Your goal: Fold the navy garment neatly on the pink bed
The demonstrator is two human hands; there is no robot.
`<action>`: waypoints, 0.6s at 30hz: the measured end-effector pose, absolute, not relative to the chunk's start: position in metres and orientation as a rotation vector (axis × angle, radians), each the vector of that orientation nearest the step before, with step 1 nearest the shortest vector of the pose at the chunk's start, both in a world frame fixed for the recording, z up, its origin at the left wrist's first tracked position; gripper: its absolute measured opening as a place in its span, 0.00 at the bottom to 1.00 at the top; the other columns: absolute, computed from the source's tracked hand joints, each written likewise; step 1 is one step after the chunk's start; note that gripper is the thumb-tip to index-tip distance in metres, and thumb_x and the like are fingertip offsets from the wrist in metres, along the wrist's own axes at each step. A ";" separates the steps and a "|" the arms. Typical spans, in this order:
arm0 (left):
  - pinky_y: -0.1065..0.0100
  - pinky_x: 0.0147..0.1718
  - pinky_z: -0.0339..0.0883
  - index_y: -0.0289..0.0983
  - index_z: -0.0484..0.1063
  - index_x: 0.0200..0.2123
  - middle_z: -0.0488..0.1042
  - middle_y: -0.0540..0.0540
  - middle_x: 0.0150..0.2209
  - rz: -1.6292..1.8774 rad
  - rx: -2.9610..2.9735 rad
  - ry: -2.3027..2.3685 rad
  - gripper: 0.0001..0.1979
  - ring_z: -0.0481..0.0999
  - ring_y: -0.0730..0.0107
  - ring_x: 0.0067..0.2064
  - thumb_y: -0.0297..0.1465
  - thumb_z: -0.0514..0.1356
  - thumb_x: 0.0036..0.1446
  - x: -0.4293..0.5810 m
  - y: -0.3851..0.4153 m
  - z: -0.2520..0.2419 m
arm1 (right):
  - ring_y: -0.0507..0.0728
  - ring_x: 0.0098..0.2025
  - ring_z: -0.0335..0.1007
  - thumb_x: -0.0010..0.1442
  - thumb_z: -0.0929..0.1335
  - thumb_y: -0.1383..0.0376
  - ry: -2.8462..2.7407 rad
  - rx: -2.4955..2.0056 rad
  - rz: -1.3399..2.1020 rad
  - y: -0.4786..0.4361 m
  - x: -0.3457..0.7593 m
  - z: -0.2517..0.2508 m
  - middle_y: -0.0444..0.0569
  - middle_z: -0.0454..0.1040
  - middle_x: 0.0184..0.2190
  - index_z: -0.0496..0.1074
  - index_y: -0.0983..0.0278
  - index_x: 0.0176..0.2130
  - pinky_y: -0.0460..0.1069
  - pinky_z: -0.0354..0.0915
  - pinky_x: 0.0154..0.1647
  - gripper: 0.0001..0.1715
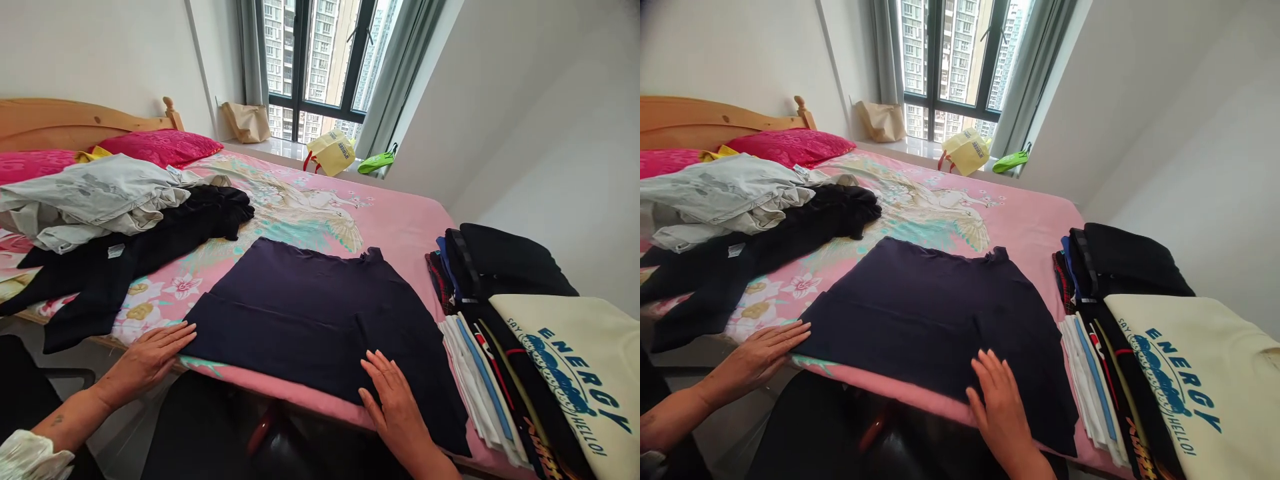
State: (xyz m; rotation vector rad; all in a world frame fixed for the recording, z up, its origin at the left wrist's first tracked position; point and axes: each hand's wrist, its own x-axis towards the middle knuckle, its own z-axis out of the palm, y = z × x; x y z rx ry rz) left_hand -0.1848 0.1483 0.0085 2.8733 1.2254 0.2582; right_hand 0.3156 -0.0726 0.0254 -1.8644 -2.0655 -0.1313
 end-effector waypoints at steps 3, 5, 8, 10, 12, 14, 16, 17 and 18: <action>0.53 0.58 0.57 0.51 0.70 0.52 0.66 0.54 0.58 0.268 2.912 1.185 0.22 0.63 0.58 0.61 0.31 0.50 0.54 -0.166 0.154 0.014 | 0.61 0.63 0.55 0.63 0.61 0.61 -2.053 -1.878 -0.151 -0.050 0.315 0.033 0.53 0.64 0.59 0.64 0.62 0.56 0.61 0.57 0.61 0.22; 0.55 0.58 0.57 0.48 0.70 0.52 0.66 0.53 0.58 0.308 2.880 1.211 0.22 0.62 0.60 0.61 0.31 0.49 0.55 -0.146 0.164 0.019 | 0.61 0.62 0.56 0.63 0.59 0.62 -2.014 -1.881 -0.140 -0.033 0.319 0.036 0.53 0.65 0.58 0.66 0.62 0.55 0.60 0.57 0.60 0.21; 0.58 0.57 0.58 0.40 0.68 0.54 0.68 0.45 0.57 0.364 2.722 1.496 0.23 0.66 0.60 0.58 0.33 0.47 0.57 -0.122 0.190 0.023 | 0.61 0.59 0.61 0.63 0.58 0.62 -1.880 -1.904 -0.123 -0.005 0.344 0.035 0.56 0.68 0.55 0.67 0.64 0.52 0.60 0.59 0.58 0.21; 0.57 0.56 0.59 0.34 0.67 0.54 0.70 0.39 0.55 0.332 2.583 1.733 0.25 0.68 0.57 0.56 0.37 0.46 0.58 -0.119 0.214 0.022 | 0.61 0.57 0.63 0.63 0.58 0.60 -1.766 -1.948 -0.113 0.015 0.371 0.029 0.57 0.69 0.52 0.68 0.66 0.51 0.60 0.60 0.58 0.22; 0.55 0.54 0.60 0.32 0.68 0.51 0.71 0.36 0.52 0.241 2.477 1.853 0.26 0.70 0.54 0.54 0.41 0.44 0.58 -0.121 0.241 0.019 | 0.61 0.55 0.64 0.62 0.58 0.58 -1.667 -2.019 -0.090 0.035 0.402 0.021 0.58 0.70 0.51 0.68 0.66 0.50 0.60 0.61 0.57 0.23; 0.55 0.53 0.61 0.32 0.70 0.49 0.73 0.36 0.50 0.196 2.427 1.860 0.28 0.71 0.54 0.52 0.43 0.43 0.57 -0.123 0.270 0.014 | 0.61 0.54 0.65 0.62 0.57 0.59 -1.601 -2.092 -0.059 0.054 0.431 0.015 0.58 0.70 0.50 0.68 0.67 0.50 0.59 0.60 0.57 0.23; 0.57 0.53 0.61 0.32 0.70 0.49 0.73 0.37 0.50 0.225 2.420 1.806 0.29 0.70 0.54 0.52 0.45 0.43 0.57 -0.117 0.302 0.008 | 0.60 0.53 0.66 0.61 0.58 0.61 -1.566 -2.163 -0.046 0.074 0.455 0.014 0.58 0.71 0.49 0.68 0.69 0.50 0.57 0.60 0.57 0.23; 0.57 0.53 0.61 0.32 0.70 0.50 0.72 0.36 0.51 0.253 2.420 1.776 0.29 0.70 0.53 0.53 0.45 0.43 0.57 -0.111 0.318 0.005 | 0.60 0.52 0.66 0.61 0.58 0.63 -1.553 -2.200 -0.051 0.085 0.465 0.015 0.58 0.71 0.49 0.68 0.70 0.50 0.56 0.59 0.56 0.22; 0.57 0.53 0.61 0.32 0.69 0.51 0.72 0.36 0.51 0.274 2.420 1.741 0.30 0.70 0.53 0.53 0.46 0.44 0.56 -0.103 0.333 0.002 | 0.60 0.51 0.66 0.60 0.58 0.63 -1.537 -2.238 -0.059 0.096 0.473 0.018 0.58 0.72 0.48 0.69 0.70 0.48 0.55 0.59 0.56 0.22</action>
